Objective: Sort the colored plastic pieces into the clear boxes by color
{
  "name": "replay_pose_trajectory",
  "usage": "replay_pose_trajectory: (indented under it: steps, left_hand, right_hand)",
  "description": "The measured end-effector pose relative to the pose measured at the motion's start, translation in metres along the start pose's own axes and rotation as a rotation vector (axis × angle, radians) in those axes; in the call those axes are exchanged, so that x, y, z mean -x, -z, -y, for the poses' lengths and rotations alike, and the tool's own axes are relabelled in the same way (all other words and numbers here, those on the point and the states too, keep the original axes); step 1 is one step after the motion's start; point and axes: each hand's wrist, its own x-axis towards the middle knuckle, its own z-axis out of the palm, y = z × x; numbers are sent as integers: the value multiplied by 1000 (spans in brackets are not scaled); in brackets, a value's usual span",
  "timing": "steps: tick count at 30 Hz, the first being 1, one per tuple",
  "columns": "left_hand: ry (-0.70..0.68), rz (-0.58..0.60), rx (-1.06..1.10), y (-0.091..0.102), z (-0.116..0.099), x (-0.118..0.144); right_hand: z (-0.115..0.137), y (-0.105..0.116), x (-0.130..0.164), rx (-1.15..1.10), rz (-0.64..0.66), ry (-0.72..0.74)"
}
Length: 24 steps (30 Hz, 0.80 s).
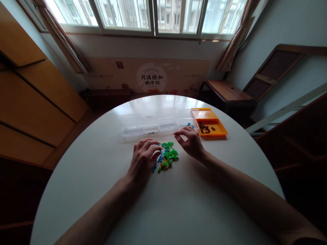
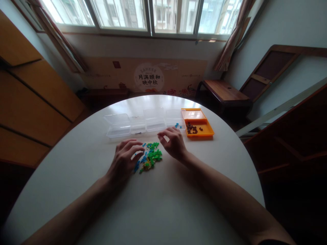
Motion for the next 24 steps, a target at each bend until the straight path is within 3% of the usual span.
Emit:
replay_pose_trajectory:
  steps: [4,8,14,24]
  left_hand:
    - [-73,-140,12,3,-3,-3]
    - [-110,-211,28,5,-5,-4]
    - [-92,-194,31,6,-7,-3]
    - [-57,-166,21,5,-6,-2]
  right_hand:
    - [14,-4,3,-218,241,59]
    - [22,-8,6,-379,347,98]
    - [26,-9,8,-532,385,9]
    - [26,-8,7,-387,356,49]
